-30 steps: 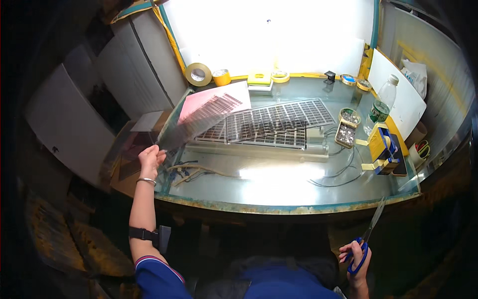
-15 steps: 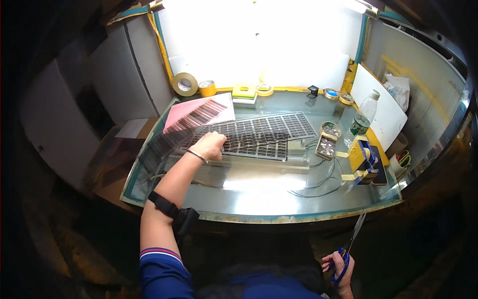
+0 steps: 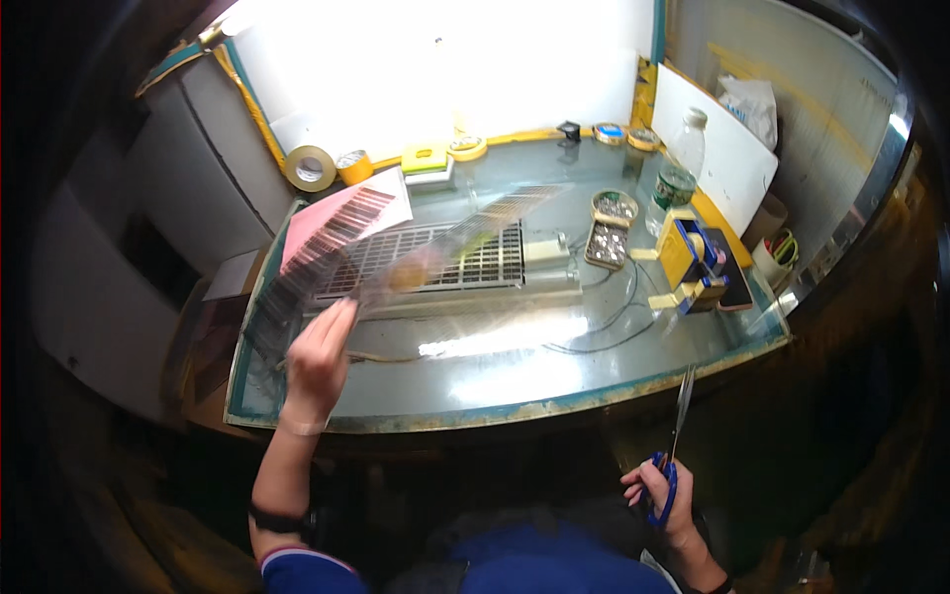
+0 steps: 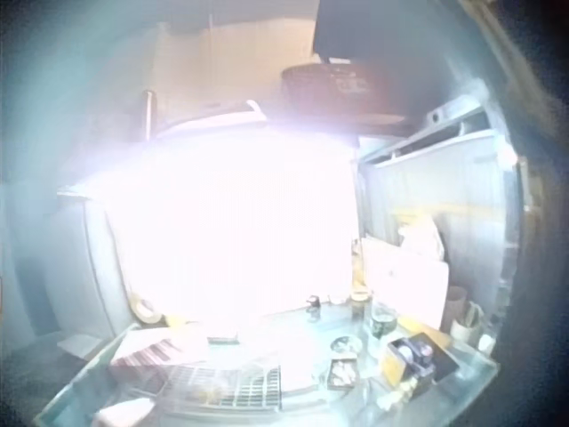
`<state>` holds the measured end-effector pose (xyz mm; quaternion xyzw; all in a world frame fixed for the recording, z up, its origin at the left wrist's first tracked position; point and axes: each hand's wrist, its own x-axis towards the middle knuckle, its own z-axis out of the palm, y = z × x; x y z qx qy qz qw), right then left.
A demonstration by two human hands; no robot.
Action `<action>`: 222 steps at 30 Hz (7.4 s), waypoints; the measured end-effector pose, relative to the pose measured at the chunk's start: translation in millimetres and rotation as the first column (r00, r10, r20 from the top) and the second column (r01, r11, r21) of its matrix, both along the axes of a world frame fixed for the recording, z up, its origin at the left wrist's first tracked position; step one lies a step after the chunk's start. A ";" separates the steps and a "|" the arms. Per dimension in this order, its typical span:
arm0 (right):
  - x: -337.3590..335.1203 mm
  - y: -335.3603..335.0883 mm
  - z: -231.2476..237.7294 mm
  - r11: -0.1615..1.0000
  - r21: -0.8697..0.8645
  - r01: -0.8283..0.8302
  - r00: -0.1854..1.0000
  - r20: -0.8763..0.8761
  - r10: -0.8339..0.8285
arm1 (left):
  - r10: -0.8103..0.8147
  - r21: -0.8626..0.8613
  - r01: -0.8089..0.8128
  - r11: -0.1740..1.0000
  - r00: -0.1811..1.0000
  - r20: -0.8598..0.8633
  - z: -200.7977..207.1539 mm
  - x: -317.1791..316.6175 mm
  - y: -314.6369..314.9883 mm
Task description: Cutting and arranging metal mesh strips on a light box workbench.
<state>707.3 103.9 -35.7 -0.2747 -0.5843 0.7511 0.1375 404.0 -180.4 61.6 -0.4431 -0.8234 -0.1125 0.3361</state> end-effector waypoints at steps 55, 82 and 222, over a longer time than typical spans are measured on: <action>9.9 -38.1 11.6 0.896 -0.177 -0.408 0.868 0.229 0.441 | -0.728 0.509 -0.554 0.659 -0.297 0.618 -116.4 177.0 154.1; 4.8 -32.3 13.4 0.929 -0.034 -0.369 0.874 0.326 0.359 | -0.644 0.420 -0.524 0.741 -0.379 0.665 -114.1 190.0 143.4; 1.1 -32.8 6.6 0.890 0.271 -0.366 0.915 0.280 0.291 | -0.619 0.286 -0.554 0.782 -0.634 0.464 -86.3 187.2 134.2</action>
